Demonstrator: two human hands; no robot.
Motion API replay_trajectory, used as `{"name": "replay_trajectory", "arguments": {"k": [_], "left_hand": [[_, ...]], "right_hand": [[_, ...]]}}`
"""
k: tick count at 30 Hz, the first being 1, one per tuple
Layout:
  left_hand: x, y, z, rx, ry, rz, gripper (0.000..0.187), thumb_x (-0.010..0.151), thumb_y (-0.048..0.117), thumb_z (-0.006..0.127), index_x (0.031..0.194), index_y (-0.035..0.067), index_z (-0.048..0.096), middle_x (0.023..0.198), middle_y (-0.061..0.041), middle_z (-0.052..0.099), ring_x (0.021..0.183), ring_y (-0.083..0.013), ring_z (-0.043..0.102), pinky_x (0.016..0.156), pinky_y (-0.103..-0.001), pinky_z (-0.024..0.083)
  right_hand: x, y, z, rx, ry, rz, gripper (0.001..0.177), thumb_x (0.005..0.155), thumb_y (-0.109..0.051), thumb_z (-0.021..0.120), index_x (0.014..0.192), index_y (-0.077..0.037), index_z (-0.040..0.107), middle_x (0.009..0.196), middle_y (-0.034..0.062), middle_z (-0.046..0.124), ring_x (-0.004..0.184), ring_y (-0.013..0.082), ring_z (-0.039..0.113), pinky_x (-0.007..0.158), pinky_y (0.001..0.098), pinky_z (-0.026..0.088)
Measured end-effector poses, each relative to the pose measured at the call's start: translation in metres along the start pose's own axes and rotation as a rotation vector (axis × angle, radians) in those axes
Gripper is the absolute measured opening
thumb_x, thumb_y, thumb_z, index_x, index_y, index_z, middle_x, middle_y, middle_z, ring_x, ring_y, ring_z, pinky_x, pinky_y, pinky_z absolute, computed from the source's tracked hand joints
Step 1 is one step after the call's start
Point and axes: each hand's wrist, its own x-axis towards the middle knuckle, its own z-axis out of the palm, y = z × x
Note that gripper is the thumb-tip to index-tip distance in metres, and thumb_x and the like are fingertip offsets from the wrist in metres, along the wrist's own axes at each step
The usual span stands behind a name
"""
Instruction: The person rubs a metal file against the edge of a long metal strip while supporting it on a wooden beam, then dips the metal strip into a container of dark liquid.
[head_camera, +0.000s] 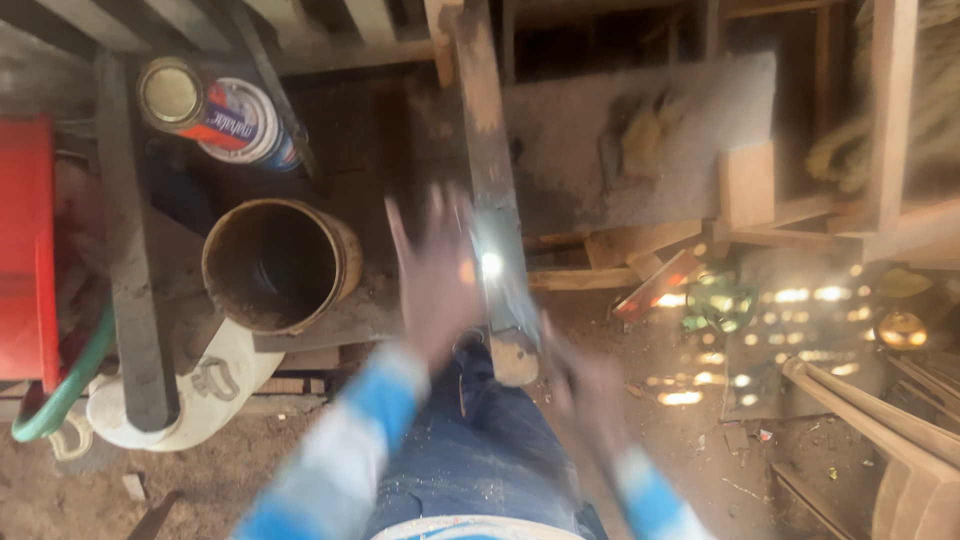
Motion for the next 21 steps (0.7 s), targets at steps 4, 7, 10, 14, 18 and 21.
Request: {"name": "replay_trajectory", "arguments": {"k": [4,7,10,14,18,21], "left_hand": [[0.114,-0.061,-0.011,0.080,-0.176,-0.091,0.112,0.072,0.075,0.075,0.147,-0.001,0.042,0.153,-0.023,0.046,0.144,-0.0421,0.041,0.111,-0.071,0.022],[0.130,-0.059,-0.013,-0.486,-0.029,-0.483,0.095,0.081,0.040,0.079,0.159,0.005,0.038,0.130,-0.023,0.067,0.106,-0.0352,0.072,0.095,-0.048,0.061],[0.108,-0.012,-0.004,-1.098,0.110,-0.689,0.061,0.088,0.031,0.083,0.134,-0.002,0.060,0.111,-0.017,0.078,0.086,-0.0224,0.079,0.072,-0.032,0.065],[0.073,0.045,0.005,-1.441,0.123,-0.659,0.029,0.092,0.016,0.075,0.117,0.001,0.072,0.093,-0.012,0.078,0.077,-0.0146,0.072,0.067,-0.030,0.060],[0.056,0.068,0.006,-1.232,0.186,-0.505,0.018,0.091,0.012,0.076,0.106,0.002,0.075,0.092,-0.005,0.079,0.081,-0.0090,0.071,0.072,-0.026,0.059],[0.042,0.077,0.005,-1.284,0.079,-0.410,0.016,0.094,0.008,0.070,0.108,0.003,0.075,0.093,-0.008,0.079,0.082,-0.0125,0.072,0.073,-0.030,0.059]], "right_hand": [[0.137,-0.006,0.015,-0.136,0.163,-0.234,0.036,0.102,-0.019,0.065,0.137,-0.027,0.067,0.097,0.0180,0.075,0.075,0.0368,0.071,0.068,0.0443,0.058],[0.158,-0.018,0.009,0.076,0.288,-0.304,0.042,0.103,-0.013,0.064,0.144,-0.021,0.064,0.113,0.0184,0.076,0.089,0.0347,0.075,0.073,0.0410,0.060],[0.121,-0.036,0.006,0.316,0.277,0.125,0.052,0.104,-0.013,0.059,0.155,-0.016,0.052,0.087,0.0148,0.076,0.054,0.0286,0.055,0.055,0.0424,0.045],[0.069,-0.067,0.019,0.614,0.366,0.209,0.058,0.107,-0.018,0.057,0.162,-0.014,0.044,0.082,0.0040,0.065,0.058,0.0125,0.046,0.052,0.0305,0.039],[0.043,-0.075,0.002,0.224,0.070,0.541,0.069,0.108,-0.031,0.053,0.170,-0.021,0.025,0.086,0.0133,0.069,0.065,0.0156,0.056,0.059,0.0296,0.048],[0.018,-0.065,-0.044,-0.403,0.440,-0.213,0.070,0.113,-0.040,0.057,0.168,-0.014,0.022,0.143,0.0214,0.061,0.132,0.0293,0.062,0.107,0.0393,0.056]]}}
